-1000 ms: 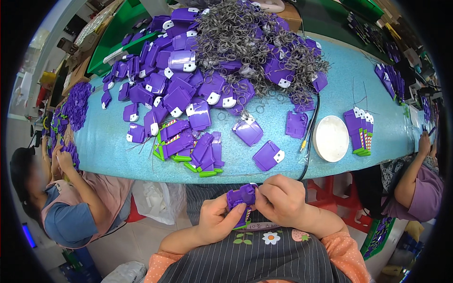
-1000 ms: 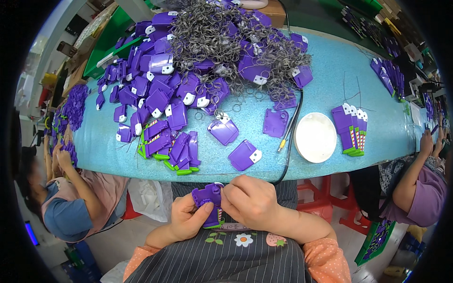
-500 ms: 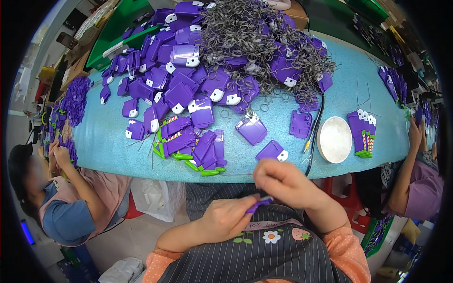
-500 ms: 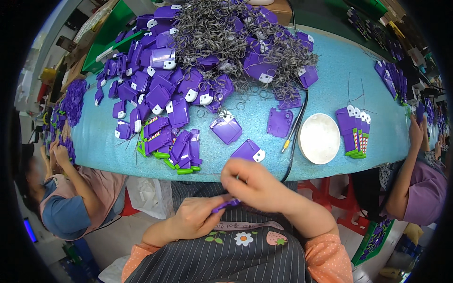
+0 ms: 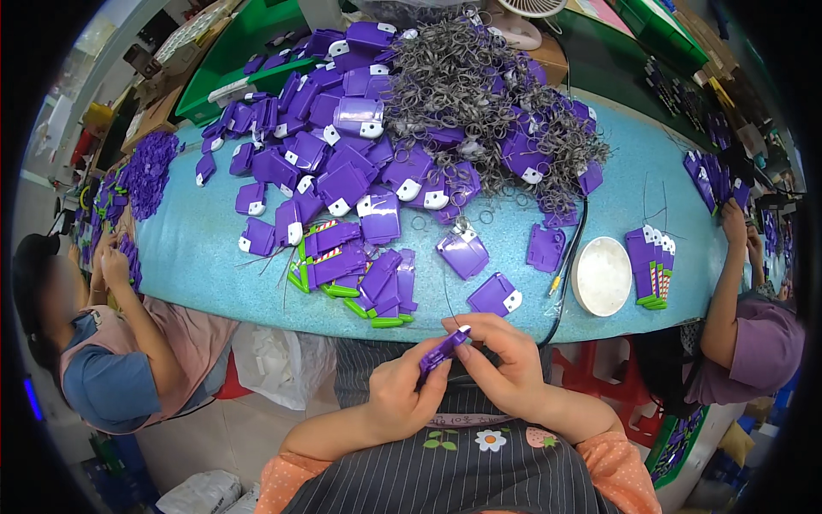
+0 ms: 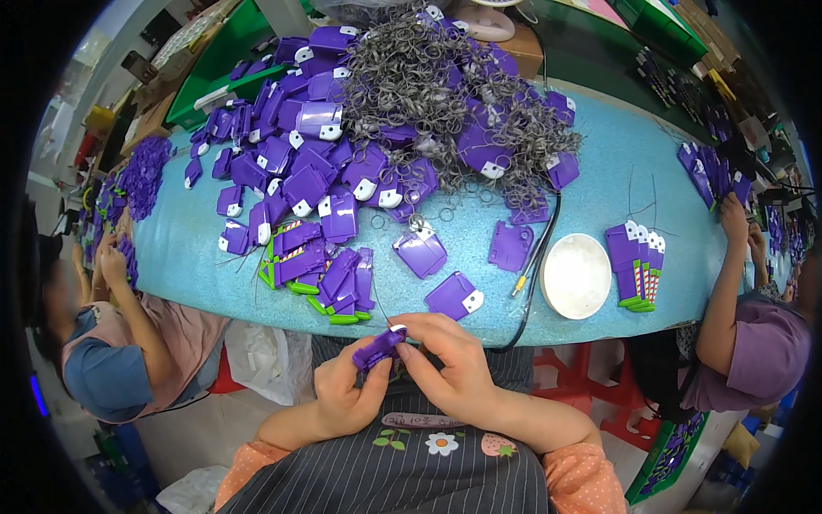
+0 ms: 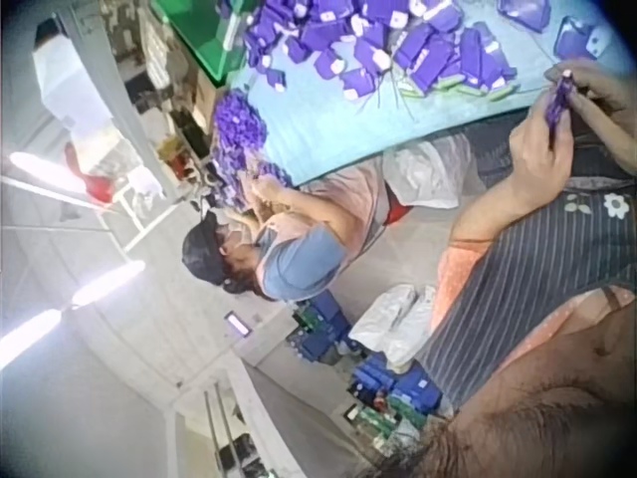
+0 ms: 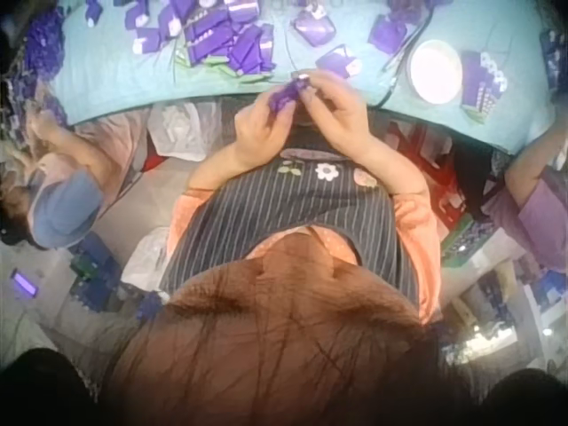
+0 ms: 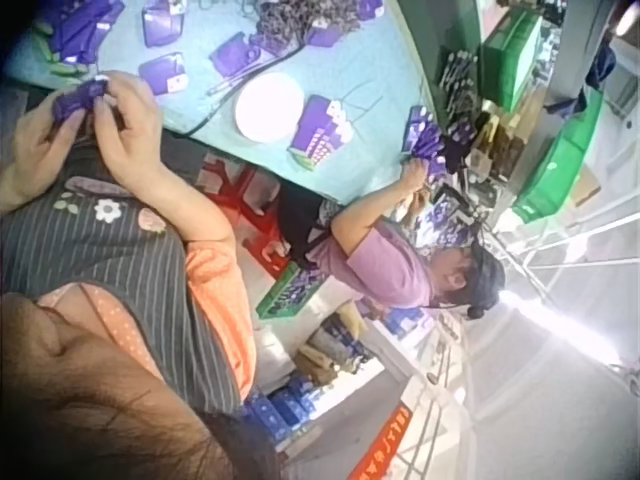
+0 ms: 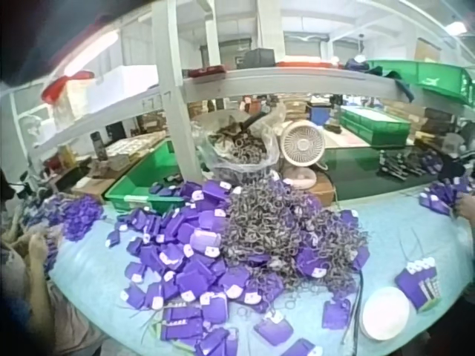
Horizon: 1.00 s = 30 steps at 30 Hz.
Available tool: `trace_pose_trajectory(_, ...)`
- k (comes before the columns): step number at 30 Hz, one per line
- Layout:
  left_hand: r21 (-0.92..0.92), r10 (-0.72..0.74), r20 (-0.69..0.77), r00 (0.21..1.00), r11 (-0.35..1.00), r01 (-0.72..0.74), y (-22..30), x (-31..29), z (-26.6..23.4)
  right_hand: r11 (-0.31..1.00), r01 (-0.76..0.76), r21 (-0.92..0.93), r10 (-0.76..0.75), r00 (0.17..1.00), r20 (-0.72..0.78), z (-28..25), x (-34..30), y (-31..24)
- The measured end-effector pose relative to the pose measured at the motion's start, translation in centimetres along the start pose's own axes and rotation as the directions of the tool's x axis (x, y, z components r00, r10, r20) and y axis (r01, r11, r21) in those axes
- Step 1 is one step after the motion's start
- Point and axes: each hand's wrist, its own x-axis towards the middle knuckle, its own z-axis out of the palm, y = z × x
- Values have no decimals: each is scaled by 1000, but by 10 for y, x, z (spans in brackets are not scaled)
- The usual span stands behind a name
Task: The person assembles purple plastic components by hand, inserting small white pieces and threading grey wires through them. They handle the parts one at a time, manipulating them to fit the components together and placing the finished units on the table.
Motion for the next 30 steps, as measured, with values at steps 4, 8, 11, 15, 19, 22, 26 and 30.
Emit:
trace_pose_trajectory(4, -441, -218, 76, 973, 868, 229, -9, -8, 4, 997, 64, -50, -66, 997, -29, 6, 0, -1)
trace_pose_trajectory(8, -602, -261, 104, 960, 752, 270, -8, -10, 8, 986, 124, -109, -140, 979, -149, 18, 6, -1)
trace_pose_trajectory(11, -612, -250, 126, 960, 742, 273, -14, -13, 12, 967, 116, -227, -130, 990, -51, 8, 8, 2)
trace_pose_trajectory(15, -767, -273, 300, 914, 501, 401, -12, -5, -2, 976, -193, 103, 168, 963, 212, -20, 25, -4)
trace_pose_trajectory(19, -812, -299, 314, 901, 407, 419, -11, -6, -4, 910, -188, -370, 62, 944, -325, -27, 74, 16)
trace_pose_trajectory(22, -809, -294, 302, 907, 424, 407, -9, -7, -5, 762, -267, -590, 121, 954, -275, -23, 97, 30)
trace_pose_trajectory(26, -804, -303, 257, 918, 459, 377, -6, -9, -9, 922, -59, -382, -96, 923, -374, -36, 87, 16)
trace_pose_trajectory(30, -799, -306, 238, 922, 478, 365, -7, -7, -3, 953, -92, -288, -39, 907, -419, -58, 58, 21)
